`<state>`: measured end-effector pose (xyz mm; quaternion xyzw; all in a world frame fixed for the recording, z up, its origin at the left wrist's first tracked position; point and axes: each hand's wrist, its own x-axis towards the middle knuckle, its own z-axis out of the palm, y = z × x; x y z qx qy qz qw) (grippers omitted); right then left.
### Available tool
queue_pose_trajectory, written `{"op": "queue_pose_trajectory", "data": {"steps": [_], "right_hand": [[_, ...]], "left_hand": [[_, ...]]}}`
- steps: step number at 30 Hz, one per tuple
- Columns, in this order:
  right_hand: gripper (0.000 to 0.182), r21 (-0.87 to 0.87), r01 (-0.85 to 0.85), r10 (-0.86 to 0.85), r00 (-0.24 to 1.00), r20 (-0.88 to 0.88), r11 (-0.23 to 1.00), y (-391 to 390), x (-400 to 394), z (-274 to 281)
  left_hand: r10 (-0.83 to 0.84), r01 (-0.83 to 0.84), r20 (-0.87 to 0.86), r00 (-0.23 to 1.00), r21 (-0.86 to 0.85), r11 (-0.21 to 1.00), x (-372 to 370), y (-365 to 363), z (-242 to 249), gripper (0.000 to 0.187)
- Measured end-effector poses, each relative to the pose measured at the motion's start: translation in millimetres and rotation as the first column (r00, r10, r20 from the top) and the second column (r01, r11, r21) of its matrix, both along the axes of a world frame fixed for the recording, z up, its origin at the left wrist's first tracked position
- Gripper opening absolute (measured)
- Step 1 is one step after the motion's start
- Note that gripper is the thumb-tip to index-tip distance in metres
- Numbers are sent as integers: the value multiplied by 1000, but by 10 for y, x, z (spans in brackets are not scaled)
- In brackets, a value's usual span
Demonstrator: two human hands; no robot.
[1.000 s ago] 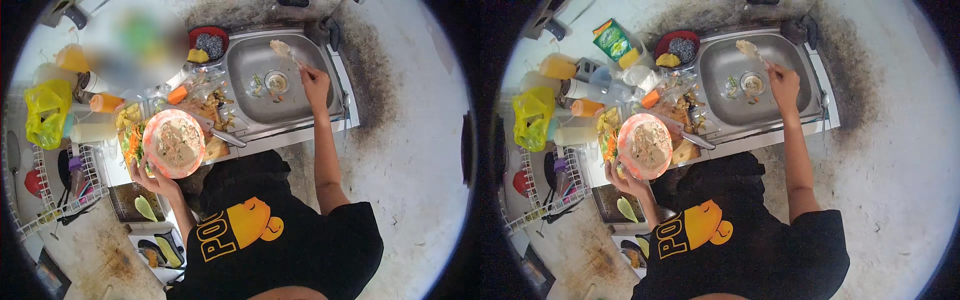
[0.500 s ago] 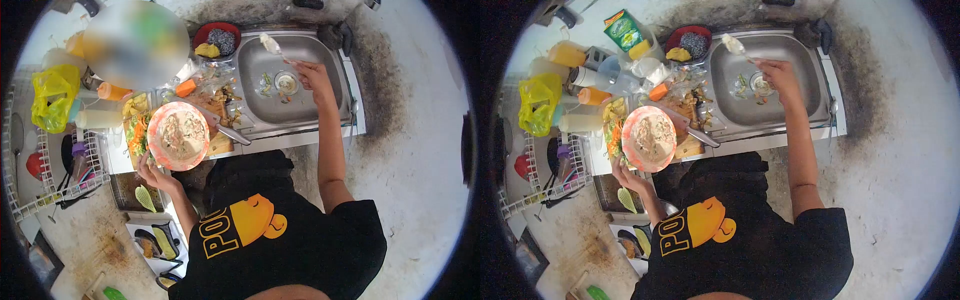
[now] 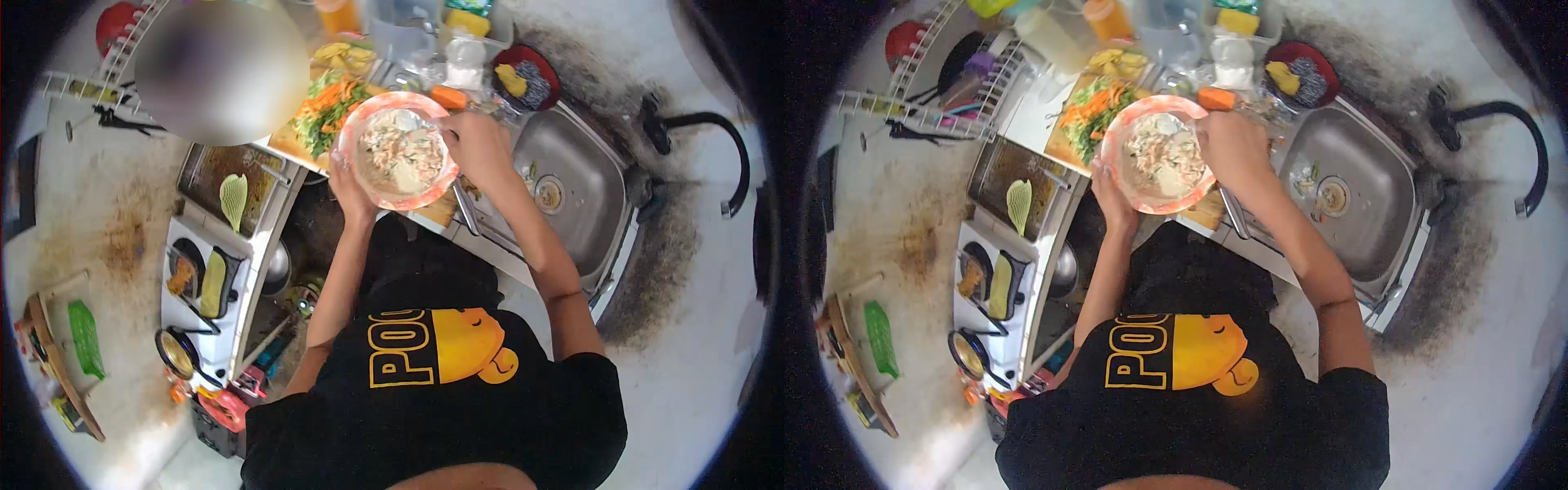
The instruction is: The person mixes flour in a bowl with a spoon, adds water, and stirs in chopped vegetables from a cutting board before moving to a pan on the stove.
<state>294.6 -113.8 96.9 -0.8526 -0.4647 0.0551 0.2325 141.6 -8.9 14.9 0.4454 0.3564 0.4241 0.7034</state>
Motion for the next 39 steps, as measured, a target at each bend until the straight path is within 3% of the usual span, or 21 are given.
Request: {"op": "queue_pose_trajectory", "data": {"steps": [2,6,11,14,17,19,23,26,28,30,31,33,37,39], "right_hand": [[14,-170,-97,121,984,133,981,176,-67,-82],[21,-248,-341,389,904,179,907,30,-333,-48],[44,-371,-417,474,878,72,829,-374,-433,58],[39,-531,-310,422,901,102,789,-419,-503,179],[39,-503,-257,342,936,83,825,-297,-506,73],[21,-500,-249,335,938,89,830,-140,-503,22],[22,-479,-238,296,954,49,845,11,-373,-38],[21,-382,-274,291,957,-12,883,-57,-179,-83],[21,-206,-201,193,979,-59,958,-93,-150,137],[23,-271,-116,167,971,173,956,-188,-33,287],[23,-272,-118,169,971,171,955,-148,-21,417],[21,-274,25,1,996,92,962,-92,4,662],[20,-221,5,28,989,145,975,-95,-2,552],[20,-280,54,-41,998,55,958,-69,-63,517]], "left_hand": [[20,-9,127,992,-83,996,22,32,-106,47],[70,-46,177,982,-137,989,31,67,-289,47],[157,-130,173,972,-159,979,60,59,-245,36],[177,-154,149,973,-152,976,67,51,-223,34],[142,-132,115,983,-90,987,49,71,-324,44],[125,-119,90,988,-71,990,20,74,-337,43],[142,-138,67,988,-58,989,27,67,-337,40],[146,-140,119,982,-63,988,43,52,-259,39],[153,-150,95,984,-37,988,58,66,-315,38],[161,-161,63,985,-9,987,51,84,-362,37],[166,-165,75,983,-8,986,60,78,-366,37],[161,-161,92,983,-9,987,69,72,-367,37],[135,-135,58,989,-6,991,49,83,-379,38],[123,-124,28,992,19,992,31,94,-390,38]]}}
